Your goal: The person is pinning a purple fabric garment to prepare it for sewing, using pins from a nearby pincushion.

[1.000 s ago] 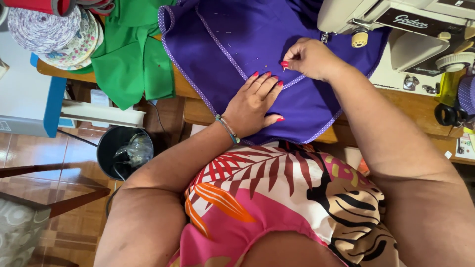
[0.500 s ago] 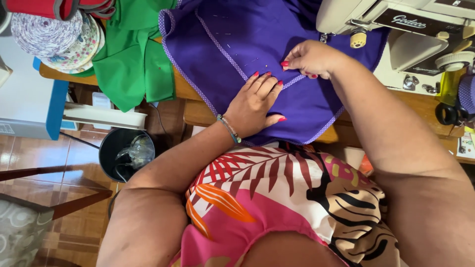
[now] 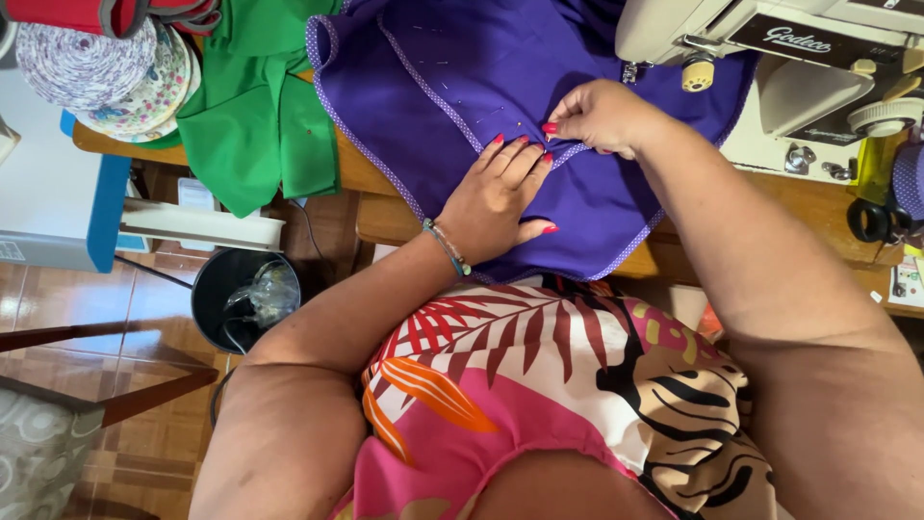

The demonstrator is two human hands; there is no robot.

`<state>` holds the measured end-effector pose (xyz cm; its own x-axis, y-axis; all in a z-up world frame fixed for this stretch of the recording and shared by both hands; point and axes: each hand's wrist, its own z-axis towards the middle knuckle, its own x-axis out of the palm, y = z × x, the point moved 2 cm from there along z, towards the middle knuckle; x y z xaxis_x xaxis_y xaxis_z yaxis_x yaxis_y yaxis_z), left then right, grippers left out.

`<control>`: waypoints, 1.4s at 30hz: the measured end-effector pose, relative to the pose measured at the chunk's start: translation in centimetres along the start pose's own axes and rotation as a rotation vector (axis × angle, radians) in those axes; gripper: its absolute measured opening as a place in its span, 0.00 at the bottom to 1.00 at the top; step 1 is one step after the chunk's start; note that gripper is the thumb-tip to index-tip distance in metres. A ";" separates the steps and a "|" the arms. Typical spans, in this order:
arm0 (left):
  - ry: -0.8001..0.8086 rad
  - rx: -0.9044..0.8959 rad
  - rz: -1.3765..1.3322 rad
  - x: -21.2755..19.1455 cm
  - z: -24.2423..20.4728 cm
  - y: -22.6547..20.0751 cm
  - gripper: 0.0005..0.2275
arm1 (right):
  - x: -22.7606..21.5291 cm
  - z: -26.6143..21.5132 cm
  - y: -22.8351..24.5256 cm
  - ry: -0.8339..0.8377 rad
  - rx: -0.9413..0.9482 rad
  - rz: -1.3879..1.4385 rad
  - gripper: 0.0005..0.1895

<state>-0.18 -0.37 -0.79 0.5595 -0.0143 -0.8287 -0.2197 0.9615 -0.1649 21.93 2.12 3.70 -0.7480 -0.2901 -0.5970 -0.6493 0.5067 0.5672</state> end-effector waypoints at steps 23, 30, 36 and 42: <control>-0.035 -0.004 -0.019 1.1 -1.0 0.0 0.39 | 5.2 -3.2 -4.3 -0.789 -0.767 -0.249 0.09; 0.002 -0.013 -0.014 0.8 -1.0 -0.1 0.40 | 5.4 -2.6 -5.0 -0.759 -0.812 -0.146 0.07; -0.011 -0.017 -0.033 1.0 -0.5 0.4 0.36 | 4.8 -3.8 -6.7 -0.833 -0.852 -0.051 0.14; -0.009 0.054 -0.046 1.6 2.0 1.9 0.39 | 5.0 -8.9 -6.2 -0.775 -0.822 -0.320 0.21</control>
<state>1.89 1.92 -1.40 0.5750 -0.0571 -0.8161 -0.1497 0.9734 -0.1736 21.00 -9.74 2.27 -0.4344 0.4060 -0.8040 -0.8985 -0.2587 0.3548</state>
